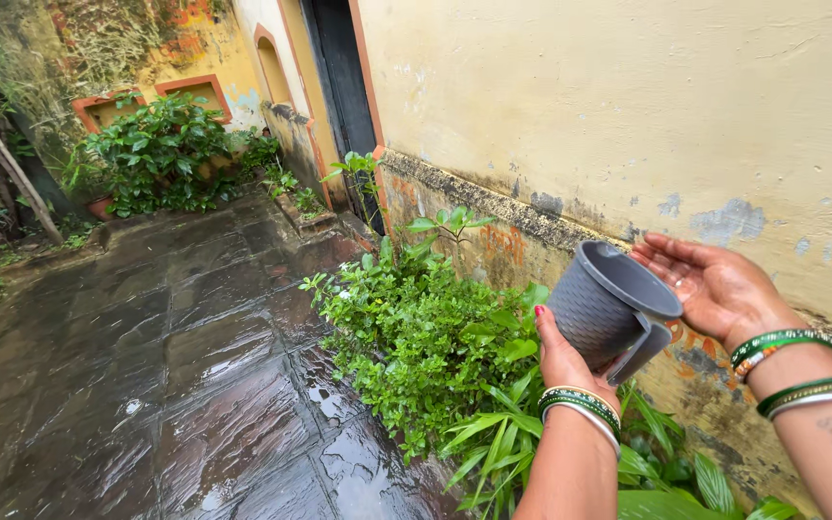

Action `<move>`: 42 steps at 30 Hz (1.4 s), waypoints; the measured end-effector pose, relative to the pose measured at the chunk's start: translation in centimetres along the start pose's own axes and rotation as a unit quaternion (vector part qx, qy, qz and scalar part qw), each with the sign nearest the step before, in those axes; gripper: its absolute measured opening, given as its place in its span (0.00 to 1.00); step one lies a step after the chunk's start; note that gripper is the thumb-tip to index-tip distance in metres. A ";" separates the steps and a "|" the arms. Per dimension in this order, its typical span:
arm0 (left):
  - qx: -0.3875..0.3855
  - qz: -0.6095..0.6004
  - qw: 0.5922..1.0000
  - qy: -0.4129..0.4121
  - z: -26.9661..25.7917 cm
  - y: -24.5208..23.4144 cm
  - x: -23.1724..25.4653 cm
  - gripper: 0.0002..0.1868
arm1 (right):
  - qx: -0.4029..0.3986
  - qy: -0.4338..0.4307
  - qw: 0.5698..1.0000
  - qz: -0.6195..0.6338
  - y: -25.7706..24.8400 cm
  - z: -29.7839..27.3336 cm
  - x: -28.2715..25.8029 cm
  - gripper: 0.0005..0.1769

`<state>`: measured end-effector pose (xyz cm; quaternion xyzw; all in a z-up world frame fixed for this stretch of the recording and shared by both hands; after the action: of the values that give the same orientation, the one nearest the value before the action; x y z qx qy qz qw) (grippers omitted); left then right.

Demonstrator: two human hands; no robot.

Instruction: The person scoops water from a bucket using a cup and splashes it onto plants and a wall. They also dip their hands into the bucket and rub them together.

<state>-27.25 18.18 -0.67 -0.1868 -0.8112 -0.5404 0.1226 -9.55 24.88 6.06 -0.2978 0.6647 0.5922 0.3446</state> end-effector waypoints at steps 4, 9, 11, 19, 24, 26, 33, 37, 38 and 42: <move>0.043 0.065 0.996 0.033 -0.5 -0.3 1.0 0.39 | 0.041 0.006 0.998 0.046 -3.5 3.0 3.5 0.16; 0.046 0.077 0.996 0.021 -0.2 -1.2 2.2 0.39 | 0.074 0.029 0.996 0.046 -4.2 3.6 6.3 0.15; 0.052 0.079 0.995 0.018 -0.1 -1.7 2.6 0.39 | 0.072 0.031 0.996 0.041 -3.8 3.5 7.0 0.15; 0.039 0.107 0.993 0.033 -0.8 -2.1 5.9 0.39 | 0.083 0.038 0.995 0.036 -2.4 3.4 9.6 0.16; 0.021 0.082 0.996 0.015 -0.5 -1.6 6.8 0.37 | 0.068 0.034 0.997 0.031 -2.6 5.2 10.1 0.16; 0.025 0.088 0.996 0.013 -0.2 -1.5 7.3 0.36 | 0.067 0.035 0.997 0.028 -2.8 6.3 10.5 0.16; 0.017 0.092 0.995 0.029 1.9 -0.1 9.2 0.35 | 0.051 0.044 0.997 0.039 -2.5 11.4 12.0 0.15; 0.056 0.112 0.992 0.032 3.9 1.8 10.0 0.33 | 0.061 0.062 0.994 0.069 -2.8 15.5 12.2 0.13; 0.044 0.100 0.993 0.048 4.6 2.2 9.9 0.33 | 0.070 0.065 0.994 0.050 -3.1 16.6 12.5 0.13; 0.032 0.121 0.982 0.141 8.7 3.8 8.4 0.35 | 0.055 0.039 0.998 0.013 -6.4 20.6 14.4 0.14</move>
<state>-33.15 28.99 2.47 -0.2015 -0.7741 -0.5166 0.3055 -10.67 44.75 -10.55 -0.2927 0.7132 0.5468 0.3268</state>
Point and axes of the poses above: each hand's wrist, its own z-axis towards the middle knuckle, its own y-axis out of the palm, x = y × z, the point moved 1 cm from there along z, towards the middle knuckle, and after that the axes turned 8 degrees about x, right-handed, at the moved point
